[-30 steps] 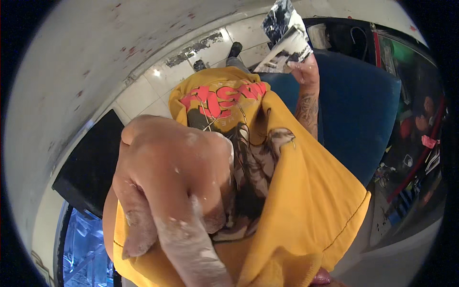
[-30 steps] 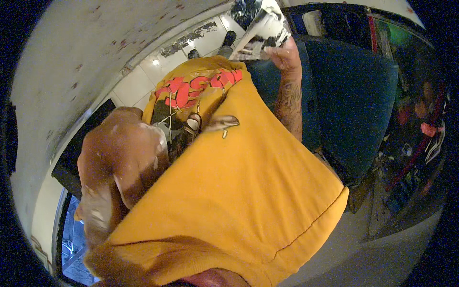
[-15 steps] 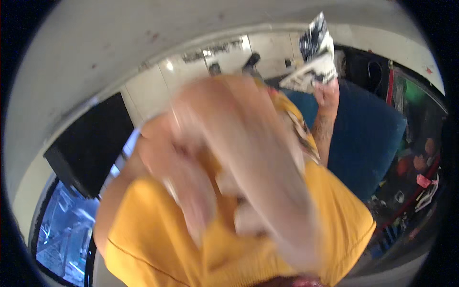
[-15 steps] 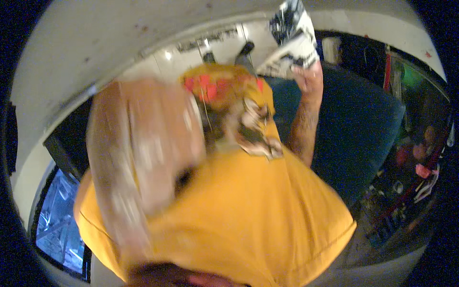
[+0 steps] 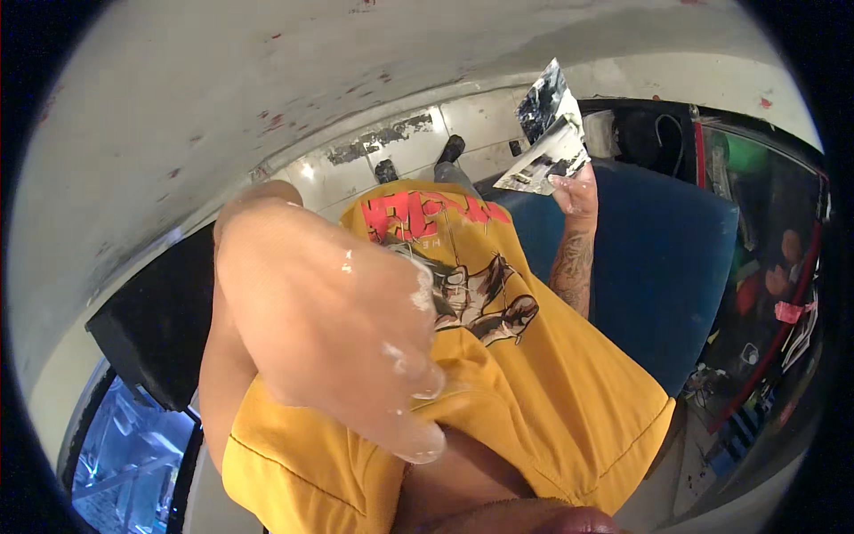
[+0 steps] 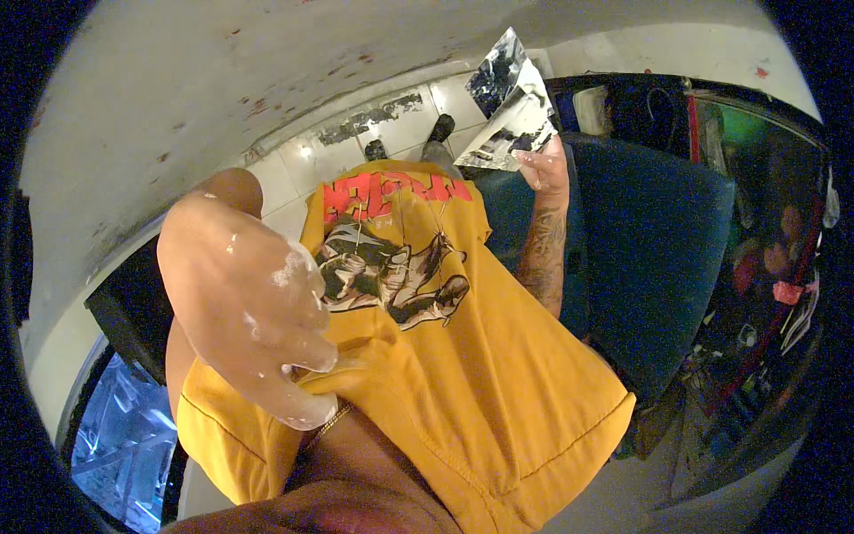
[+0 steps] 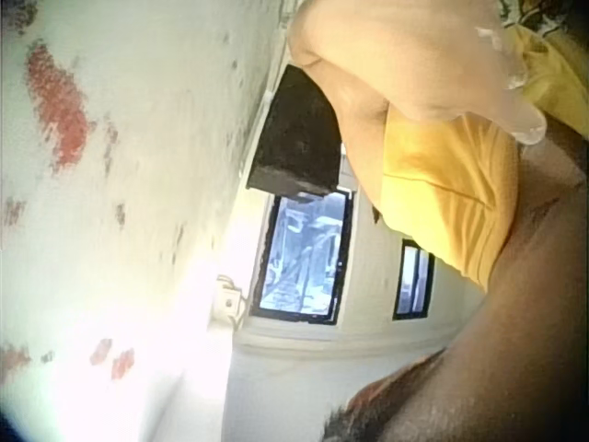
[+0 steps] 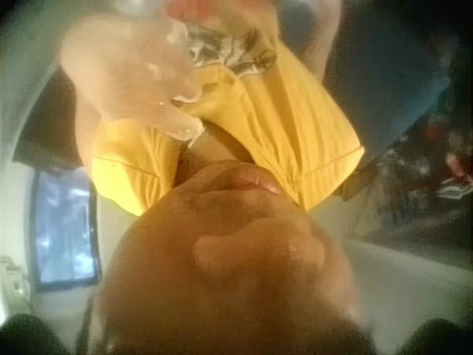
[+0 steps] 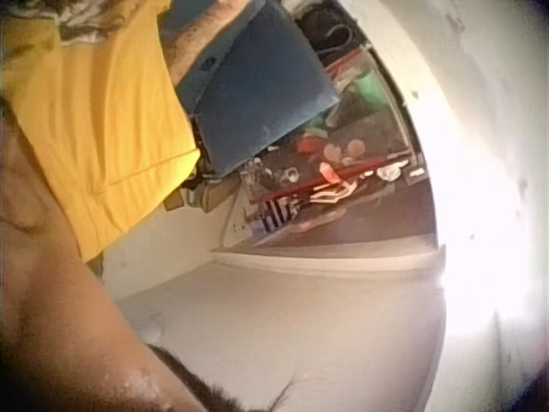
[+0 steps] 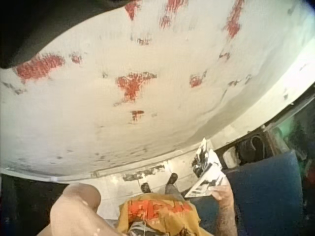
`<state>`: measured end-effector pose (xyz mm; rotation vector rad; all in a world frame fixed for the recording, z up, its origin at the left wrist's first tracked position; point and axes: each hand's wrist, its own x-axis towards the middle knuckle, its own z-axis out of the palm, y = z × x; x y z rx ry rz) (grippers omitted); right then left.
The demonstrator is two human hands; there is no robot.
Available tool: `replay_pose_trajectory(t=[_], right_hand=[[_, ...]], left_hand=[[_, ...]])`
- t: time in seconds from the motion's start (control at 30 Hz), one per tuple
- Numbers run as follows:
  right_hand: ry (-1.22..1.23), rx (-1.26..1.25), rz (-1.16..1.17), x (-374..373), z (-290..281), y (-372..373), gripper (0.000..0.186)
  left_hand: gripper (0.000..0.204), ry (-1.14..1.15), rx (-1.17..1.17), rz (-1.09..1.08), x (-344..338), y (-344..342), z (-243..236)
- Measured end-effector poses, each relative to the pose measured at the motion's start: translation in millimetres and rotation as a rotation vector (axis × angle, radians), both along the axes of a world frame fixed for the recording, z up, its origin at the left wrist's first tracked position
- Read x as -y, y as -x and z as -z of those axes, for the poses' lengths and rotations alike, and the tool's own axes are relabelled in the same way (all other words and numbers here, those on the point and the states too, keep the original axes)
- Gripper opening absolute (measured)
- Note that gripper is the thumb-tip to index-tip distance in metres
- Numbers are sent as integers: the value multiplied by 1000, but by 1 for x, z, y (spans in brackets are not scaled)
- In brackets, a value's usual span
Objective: The person applies plaster to a wall using putty knives, mixes plaster on the floor, and applies the plaster onto the ceiling using the putty knives.
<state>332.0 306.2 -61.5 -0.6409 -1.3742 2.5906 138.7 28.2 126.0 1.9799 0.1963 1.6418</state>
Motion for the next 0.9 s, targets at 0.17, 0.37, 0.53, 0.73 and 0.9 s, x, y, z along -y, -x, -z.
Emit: replay_pose_trajectory(t=[0.17,0.37,0.53,0.73,0.9], right_hand=[[-4,-75,26,3,8,-6,69],[-36,-60,35,5,19,1,68],[-204,-5,-88,-17,43,1,60],[-64,36,28,-6,43,-12,63],[-91,79,81,3,38,-11,61]], left_hand=[[22,-8,-93,-29,-20,10,1],[21,62,83,46,-20,12,14],[20,194,328,101,-12,-15,67],[19,327,492,43,16,-21,89],[19,421,599,1,41,-28,97]])
